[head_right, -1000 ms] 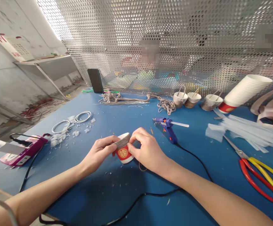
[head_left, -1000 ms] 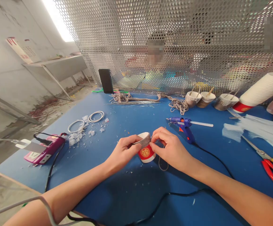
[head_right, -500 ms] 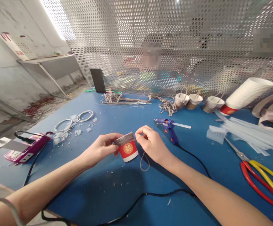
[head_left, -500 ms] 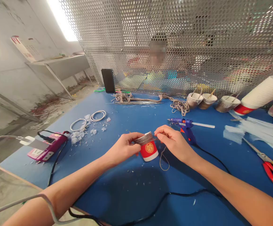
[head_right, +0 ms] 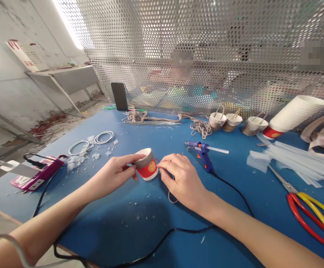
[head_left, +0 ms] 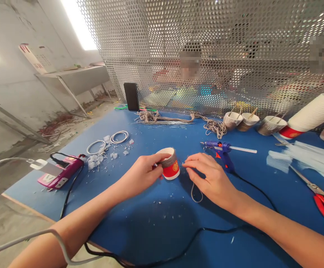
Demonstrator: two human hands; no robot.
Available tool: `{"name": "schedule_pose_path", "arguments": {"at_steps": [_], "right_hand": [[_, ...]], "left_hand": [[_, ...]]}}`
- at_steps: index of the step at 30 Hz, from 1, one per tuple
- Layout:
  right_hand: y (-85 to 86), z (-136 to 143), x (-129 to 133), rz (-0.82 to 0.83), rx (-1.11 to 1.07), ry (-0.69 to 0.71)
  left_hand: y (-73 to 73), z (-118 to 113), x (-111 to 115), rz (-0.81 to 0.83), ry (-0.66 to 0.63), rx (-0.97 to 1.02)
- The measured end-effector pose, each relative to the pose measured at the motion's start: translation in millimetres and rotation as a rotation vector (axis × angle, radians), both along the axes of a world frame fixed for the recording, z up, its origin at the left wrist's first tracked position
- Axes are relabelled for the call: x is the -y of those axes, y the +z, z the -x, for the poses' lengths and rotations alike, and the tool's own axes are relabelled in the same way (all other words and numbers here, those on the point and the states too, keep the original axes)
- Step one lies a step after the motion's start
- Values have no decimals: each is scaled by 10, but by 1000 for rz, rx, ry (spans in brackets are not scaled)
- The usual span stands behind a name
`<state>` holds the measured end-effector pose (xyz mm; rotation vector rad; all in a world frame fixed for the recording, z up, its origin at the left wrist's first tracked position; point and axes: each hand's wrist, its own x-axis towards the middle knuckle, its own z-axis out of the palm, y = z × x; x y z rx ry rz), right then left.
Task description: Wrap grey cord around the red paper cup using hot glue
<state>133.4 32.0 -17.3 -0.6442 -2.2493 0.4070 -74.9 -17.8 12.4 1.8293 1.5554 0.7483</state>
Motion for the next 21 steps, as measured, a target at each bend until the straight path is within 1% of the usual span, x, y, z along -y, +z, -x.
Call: {"name": "schedule_pose_path", "arguments": {"at_steps": [3,5,7,9,12,14,16,19,21], "right_hand": [[-136,29,48,52,48,27],[-217,50,81,15,65,28],[-278,63,112,-58,70,27],[-316,65,133,-117,65,30],[-344,53,135,-125,24,36],[-356,47,115,-84,-32,25],[-369,50,85,5,-92,-1],[-392,66,44,199,-133,-51],[-404,74,30,311,-141,-79]], "left_hand": [[-30,-28,18,-27,-19,-60],[-48,-47,18,-44,-28,-95],[-67,-62,14,-92,-39,-131],[-92,-75,12,-200,-45,-170],[-142,-93,16,-421,-85,-275],[-176,-104,20,-520,-142,-349],[-201,-112,22,-575,-171,-391],[-203,-108,27,-629,-159,-395],[-181,-96,32,-631,-153,-368]]}}
